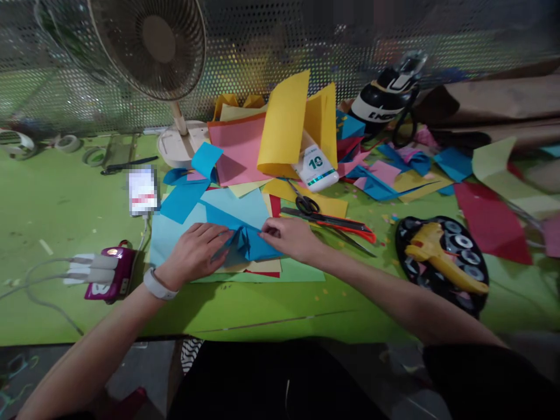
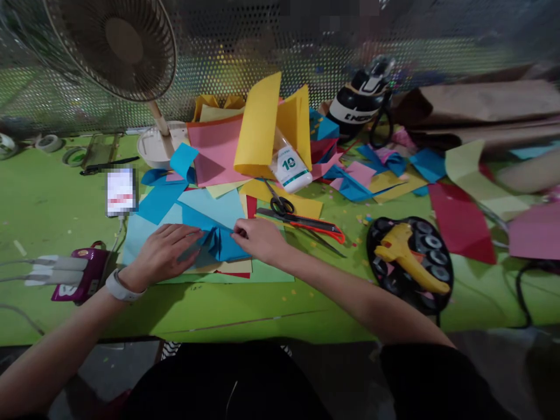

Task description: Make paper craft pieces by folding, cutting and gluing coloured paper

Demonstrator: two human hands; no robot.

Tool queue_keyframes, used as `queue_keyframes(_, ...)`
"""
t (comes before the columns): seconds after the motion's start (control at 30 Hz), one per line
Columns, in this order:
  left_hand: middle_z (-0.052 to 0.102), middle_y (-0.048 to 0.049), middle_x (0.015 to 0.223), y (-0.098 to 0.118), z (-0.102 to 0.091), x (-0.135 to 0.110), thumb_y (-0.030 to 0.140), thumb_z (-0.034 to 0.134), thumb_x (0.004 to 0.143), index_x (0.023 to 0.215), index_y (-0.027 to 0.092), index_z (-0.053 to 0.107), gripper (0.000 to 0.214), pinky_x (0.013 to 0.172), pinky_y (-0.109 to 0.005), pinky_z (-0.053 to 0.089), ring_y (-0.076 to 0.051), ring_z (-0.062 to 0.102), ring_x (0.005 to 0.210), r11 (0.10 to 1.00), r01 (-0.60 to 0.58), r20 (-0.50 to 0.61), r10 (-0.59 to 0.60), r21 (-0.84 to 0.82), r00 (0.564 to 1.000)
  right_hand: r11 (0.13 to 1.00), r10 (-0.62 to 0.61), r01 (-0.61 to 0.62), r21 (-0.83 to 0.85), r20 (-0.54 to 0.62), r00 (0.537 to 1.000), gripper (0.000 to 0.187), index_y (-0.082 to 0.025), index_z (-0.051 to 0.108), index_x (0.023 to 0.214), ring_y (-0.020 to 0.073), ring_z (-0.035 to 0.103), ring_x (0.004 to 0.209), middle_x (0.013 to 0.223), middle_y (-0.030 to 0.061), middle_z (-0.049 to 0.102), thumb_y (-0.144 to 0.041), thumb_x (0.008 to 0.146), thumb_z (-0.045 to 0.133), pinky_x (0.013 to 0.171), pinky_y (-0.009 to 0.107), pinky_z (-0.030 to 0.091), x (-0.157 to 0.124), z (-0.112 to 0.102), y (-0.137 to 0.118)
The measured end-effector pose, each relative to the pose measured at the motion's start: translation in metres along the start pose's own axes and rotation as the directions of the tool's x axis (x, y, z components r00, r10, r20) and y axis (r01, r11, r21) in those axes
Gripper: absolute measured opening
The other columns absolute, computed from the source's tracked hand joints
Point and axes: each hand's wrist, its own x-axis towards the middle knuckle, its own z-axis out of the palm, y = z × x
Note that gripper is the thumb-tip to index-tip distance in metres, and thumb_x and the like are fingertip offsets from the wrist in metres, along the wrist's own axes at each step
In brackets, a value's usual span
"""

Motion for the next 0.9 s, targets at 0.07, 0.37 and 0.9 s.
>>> queue_keyframes(0.07,0.067,-0.0140,0.120,0.000,0.002,0.000,0.025,0.054,0.091,0.128,0.014,0.056,0.038,0.085,-0.041,0.052,-0.026,0.064,0.107,1.000,-0.010,0.016,0.010,0.006,1.000,0.990,0.030,-0.031,0.134,0.009,1.000,0.013,-0.019,0.066,0.080,0.0156,0.061,0.067,0.075,0.0028,0.070,-0.030,0.083,0.062,0.058,0.025,0.038,-0.001,0.001,0.003)
queue_keyframes(0.37,0.071,-0.0109,0.111,-0.001,0.011,-0.002,0.011,0.051,0.094,0.117,0.016,0.062,0.026,0.083,-0.037,0.053,-0.022,0.067,0.101,0.995,-0.047,0.011,0.046,0.093,0.999,0.953,0.050,-0.052,0.300,0.016,0.999,0.017,-0.019,0.065,0.076,0.0144,0.059,0.061,0.068,0.0009,0.067,-0.035,0.080,0.063,0.056,0.025,0.042,-0.002,0.006,0.009)
queue_keyframes(0.9,0.073,-0.0093,0.097,0.010,0.014,-0.009,0.013,0.052,0.093,0.101,0.012,0.065,0.016,0.066,-0.034,0.055,-0.021,0.068,0.082,0.999,-0.036,-0.023,0.036,0.005,0.999,0.786,-0.577,0.490,-0.378,-0.162,0.801,0.019,-0.019,0.071,0.099,0.0214,0.053,0.083,0.090,0.0080,0.063,-0.020,0.091,0.054,0.073,0.034,0.041,-0.004,0.014,-0.002)
